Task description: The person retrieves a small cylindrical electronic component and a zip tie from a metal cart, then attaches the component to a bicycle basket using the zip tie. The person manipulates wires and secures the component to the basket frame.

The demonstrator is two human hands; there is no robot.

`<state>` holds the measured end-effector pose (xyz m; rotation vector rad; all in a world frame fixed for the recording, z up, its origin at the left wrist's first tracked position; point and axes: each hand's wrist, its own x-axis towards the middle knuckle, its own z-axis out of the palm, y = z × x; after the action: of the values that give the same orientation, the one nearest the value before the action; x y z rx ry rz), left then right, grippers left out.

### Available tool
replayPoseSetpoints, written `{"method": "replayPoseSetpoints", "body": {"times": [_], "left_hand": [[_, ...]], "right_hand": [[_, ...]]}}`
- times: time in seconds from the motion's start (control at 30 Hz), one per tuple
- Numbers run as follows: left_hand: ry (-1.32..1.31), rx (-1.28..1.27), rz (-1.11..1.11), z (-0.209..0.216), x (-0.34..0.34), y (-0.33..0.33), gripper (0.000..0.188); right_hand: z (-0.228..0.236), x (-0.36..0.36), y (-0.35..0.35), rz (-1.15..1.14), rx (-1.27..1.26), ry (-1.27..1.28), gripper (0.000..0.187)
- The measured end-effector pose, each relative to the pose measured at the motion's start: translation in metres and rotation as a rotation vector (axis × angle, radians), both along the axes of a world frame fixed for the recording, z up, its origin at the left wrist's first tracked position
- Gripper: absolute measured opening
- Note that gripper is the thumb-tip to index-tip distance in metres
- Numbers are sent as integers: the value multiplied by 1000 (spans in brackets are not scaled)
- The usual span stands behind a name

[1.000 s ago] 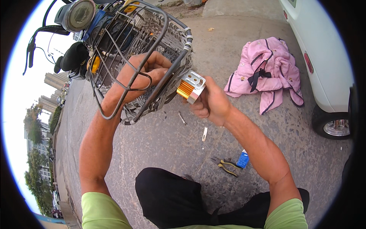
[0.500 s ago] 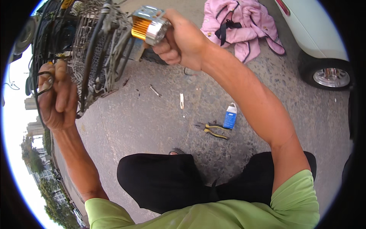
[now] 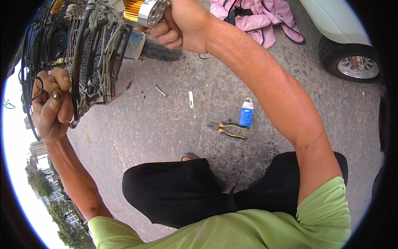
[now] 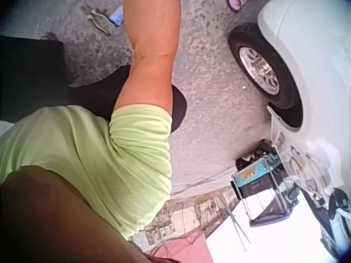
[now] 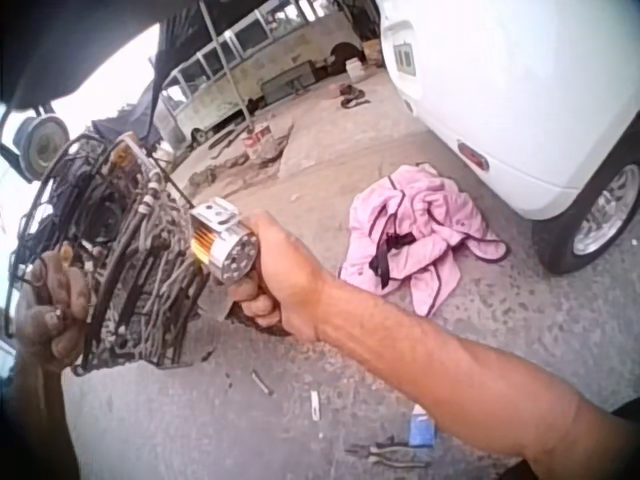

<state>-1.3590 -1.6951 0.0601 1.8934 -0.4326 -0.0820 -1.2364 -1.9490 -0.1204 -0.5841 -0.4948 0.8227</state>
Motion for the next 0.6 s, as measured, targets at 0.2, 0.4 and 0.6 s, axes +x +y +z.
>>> {"method": "replayPoseSetpoints", "body": {"times": [0.2, 0.4, 0.6], "left_hand": [[-36, 236, -98, 2, -1, -19, 16], [10, 205, -61, 13, -3, -39, 18], [13, 172, -33, 12, -6, -35, 16]], "right_hand": [[-13, 4, 2, 0, -58, 38, 48], [25, -1, -12, -191, -189, -28, 61], [27, -1, -10, -149, -180, 33, 58]]}}
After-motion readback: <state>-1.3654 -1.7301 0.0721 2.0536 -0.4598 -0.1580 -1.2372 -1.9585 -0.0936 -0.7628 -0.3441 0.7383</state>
